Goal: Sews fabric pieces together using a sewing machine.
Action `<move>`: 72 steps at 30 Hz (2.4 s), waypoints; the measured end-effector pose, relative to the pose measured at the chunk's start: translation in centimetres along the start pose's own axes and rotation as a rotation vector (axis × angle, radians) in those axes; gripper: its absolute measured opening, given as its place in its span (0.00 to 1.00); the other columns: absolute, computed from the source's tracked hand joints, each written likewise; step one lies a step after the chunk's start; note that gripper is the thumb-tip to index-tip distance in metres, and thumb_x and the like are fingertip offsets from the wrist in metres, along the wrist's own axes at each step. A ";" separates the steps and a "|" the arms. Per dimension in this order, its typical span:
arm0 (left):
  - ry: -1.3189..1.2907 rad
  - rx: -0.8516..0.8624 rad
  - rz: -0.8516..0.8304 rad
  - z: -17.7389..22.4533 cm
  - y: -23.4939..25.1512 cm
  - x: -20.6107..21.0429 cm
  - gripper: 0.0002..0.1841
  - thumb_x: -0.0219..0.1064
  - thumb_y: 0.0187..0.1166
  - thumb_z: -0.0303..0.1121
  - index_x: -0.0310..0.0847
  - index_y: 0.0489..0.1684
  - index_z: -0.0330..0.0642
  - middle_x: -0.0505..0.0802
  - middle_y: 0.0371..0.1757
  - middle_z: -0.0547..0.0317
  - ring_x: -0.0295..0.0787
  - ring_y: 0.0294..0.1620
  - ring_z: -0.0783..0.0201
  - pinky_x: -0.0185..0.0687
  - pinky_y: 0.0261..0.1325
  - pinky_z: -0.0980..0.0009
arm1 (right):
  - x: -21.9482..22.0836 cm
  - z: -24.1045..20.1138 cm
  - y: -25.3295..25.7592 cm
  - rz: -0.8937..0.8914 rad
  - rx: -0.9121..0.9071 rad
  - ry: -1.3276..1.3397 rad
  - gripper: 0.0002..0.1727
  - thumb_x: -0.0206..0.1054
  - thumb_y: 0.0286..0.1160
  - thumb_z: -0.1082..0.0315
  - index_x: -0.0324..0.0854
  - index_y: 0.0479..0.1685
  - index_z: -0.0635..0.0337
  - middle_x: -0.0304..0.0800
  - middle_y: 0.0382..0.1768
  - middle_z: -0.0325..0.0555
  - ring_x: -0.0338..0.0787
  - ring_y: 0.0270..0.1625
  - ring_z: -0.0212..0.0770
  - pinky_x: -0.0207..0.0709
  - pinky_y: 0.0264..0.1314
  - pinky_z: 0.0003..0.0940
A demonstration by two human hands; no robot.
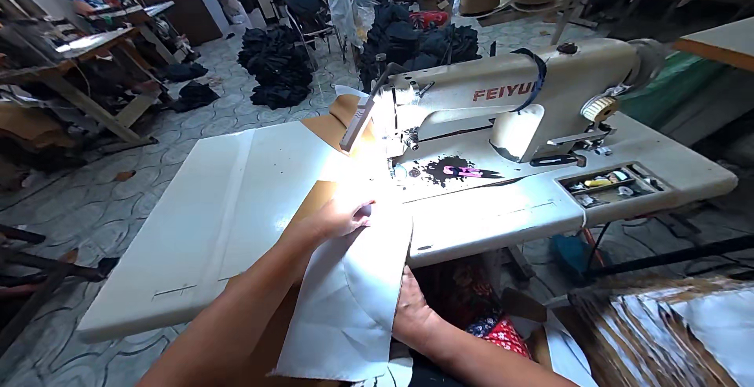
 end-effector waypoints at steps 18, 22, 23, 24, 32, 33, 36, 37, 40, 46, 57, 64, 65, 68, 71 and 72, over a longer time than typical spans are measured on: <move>0.317 0.450 0.817 -1.9 -1.8 1.7 0.12 0.63 0.75 0.25 0.97 0.39 0.42 0.97 0.53 0.46 0.93 0.59 0.45 0.79 0.66 0.42 | 0.6 0.6 -0.4 0.160 -0.060 -0.064 0.23 0.69 0.67 0.58 0.91 0.58 0.64 0.93 0.60 0.60 0.87 0.73 0.55 0.64 0.86 0.47; 0.317 0.446 0.785 -1.2 -2.5 1.2 0.12 0.63 0.75 0.26 0.98 0.38 0.45 0.98 0.45 0.52 0.95 0.51 0.50 0.75 0.68 0.43 | 0.9 0.9 -0.5 0.143 -0.051 -0.020 0.23 0.69 0.68 0.58 0.90 0.59 0.64 0.92 0.62 0.61 0.85 0.75 0.57 0.61 0.88 0.47; 0.311 0.412 0.741 -1.2 -2.6 1.3 0.12 0.63 0.76 0.27 0.97 0.40 0.45 0.98 0.44 0.52 0.95 0.52 0.50 0.74 0.69 0.41 | 1.0 0.9 -0.5 0.148 -0.050 -0.012 0.23 0.69 0.68 0.58 0.90 0.59 0.63 0.92 0.62 0.62 0.84 0.76 0.57 0.60 0.89 0.47; 0.307 0.362 0.685 -1.1 -2.7 1.4 0.12 0.64 0.77 0.30 0.96 0.43 0.43 0.98 0.44 0.51 0.95 0.53 0.48 0.74 0.70 0.39 | 1.0 0.9 -0.6 0.150 -0.049 -0.007 0.24 0.69 0.68 0.58 0.90 0.59 0.64 0.92 0.63 0.62 0.84 0.76 0.57 0.59 0.89 0.47; 0.204 0.181 0.456 1.0 -3.2 1.5 0.09 0.70 0.66 0.23 0.94 0.40 0.37 0.94 0.49 0.42 0.90 0.57 0.39 0.77 0.66 0.36 | 0.3 0.9 -0.9 0.131 -0.006 0.119 0.25 0.75 0.59 0.60 0.90 0.55 0.68 0.93 0.57 0.63 0.89 0.69 0.56 0.69 0.81 0.44; 0.189 0.178 0.423 1.0 -3.2 2.0 0.11 0.69 0.69 0.25 0.93 0.45 0.36 0.94 0.56 0.42 0.89 0.63 0.38 0.72 0.73 0.35 | 0.2 0.9 -0.9 0.116 -0.007 0.155 0.23 0.76 0.59 0.62 0.91 0.53 0.68 0.94 0.54 0.62 0.91 0.66 0.55 0.73 0.78 0.46; 0.092 0.130 0.305 0.8 -2.9 3.0 0.16 0.61 0.80 0.30 0.88 0.60 0.33 0.91 0.66 0.40 0.82 0.74 0.36 0.60 0.83 0.34 | 0.2 1.0 -0.8 0.127 -0.035 0.182 0.19 0.74 0.64 0.63 0.92 0.51 0.64 0.95 0.54 0.57 0.91 0.66 0.53 0.73 0.78 0.48; 0.055 0.119 0.286 0.5 -2.7 3.1 0.17 0.60 0.82 0.31 0.87 0.62 0.33 0.91 0.67 0.39 0.81 0.76 0.36 0.58 0.84 0.34 | 0.2 1.0 -0.9 0.149 -0.045 0.180 0.19 0.74 0.64 0.63 0.92 0.52 0.63 0.96 0.54 0.55 0.90 0.66 0.52 0.73 0.79 0.47; -0.021 0.163 0.302 -0.5 -1.9 3.4 0.19 0.55 0.85 0.38 0.86 0.64 0.38 0.91 0.67 0.47 0.82 0.75 0.45 0.61 0.83 0.39 | 0.1 1.1 -1.0 0.197 -0.083 0.176 0.20 0.73 0.59 0.65 0.91 0.51 0.66 0.96 0.53 0.56 0.92 0.65 0.51 0.73 0.79 0.46; -0.038 0.244 0.277 -1.0 -0.3 3.5 0.23 0.52 0.87 0.40 0.83 0.75 0.46 0.86 0.77 0.52 0.78 0.81 0.49 0.62 0.83 0.39 | 0.4 1.0 -0.9 0.194 -0.117 0.027 0.20 0.71 0.61 0.64 0.91 0.53 0.63 0.96 0.54 0.54 0.91 0.66 0.50 0.72 0.79 0.46; -0.067 0.213 0.222 -1.1 0.9 3.6 0.26 0.55 0.84 0.45 0.82 0.77 0.48 0.84 0.79 0.54 0.76 0.82 0.50 0.60 0.82 0.37 | 0.1 1.5 -0.9 0.232 -0.173 0.112 0.14 0.73 0.61 0.64 0.93 0.43 0.61 0.97 0.46 0.53 0.95 0.56 0.51 0.83 0.67 0.47; -0.037 0.208 0.352 1.2 -1.8 5.3 0.26 0.52 0.85 0.45 0.82 0.77 0.52 0.84 0.80 0.58 0.76 0.83 0.51 0.60 0.80 0.32 | -6.5 8.9 2.3 0.445 0.103 0.314 0.12 0.59 0.63 0.74 0.88 0.23 0.64 0.90 0.24 0.50 0.90 0.33 0.45 0.81 0.40 0.38; -0.020 0.221 0.374 1.7 -2.2 5.7 0.25 0.51 0.84 0.44 0.83 0.76 0.51 0.85 0.79 0.58 0.77 0.82 0.51 0.63 0.79 0.33 | -7.2 9.8 3.7 0.358 0.197 0.271 0.12 0.59 0.66 0.75 0.90 0.30 0.68 0.92 0.29 0.55 0.92 0.36 0.51 0.83 0.44 0.44; 0.002 0.231 0.390 2.6 -2.9 6.0 0.24 0.52 0.84 0.40 0.83 0.75 0.50 0.85 0.79 0.58 0.77 0.82 0.50 0.65 0.79 0.36 | -6.5 11.4 7.9 -0.056 0.393 0.226 0.15 0.61 0.81 0.71 0.85 0.56 0.72 0.91 0.46 0.63 0.92 0.50 0.59 0.83 0.57 0.55; -0.005 0.231 0.441 2.9 -3.0 6.0 0.23 0.54 0.83 0.39 0.85 0.72 0.46 0.88 0.75 0.55 0.81 0.78 0.49 0.68 0.75 0.34 | -5.1 10.8 10.8 -0.455 0.443 0.172 0.19 0.61 0.85 0.60 0.85 0.55 0.70 0.89 0.51 0.63 0.88 0.60 0.59 0.76 0.65 0.58; -0.008 0.235 0.458 2.9 -3.0 6.0 0.23 0.54 0.83 0.39 0.85 0.71 0.46 0.88 0.74 0.55 0.83 0.77 0.49 0.69 0.74 0.34 | -4.8 10.5 11.3 -0.504 0.419 0.156 0.19 0.61 0.86 0.59 0.86 0.51 0.69 0.89 0.50 0.63 0.88 0.60 0.59 0.77 0.63 0.59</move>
Point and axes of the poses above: each hand's wrist, its own y-axis towards the middle knuckle, its own x-axis out of the palm, z = x × y, the point moved 4 cm from there along y, towards the middle knuckle
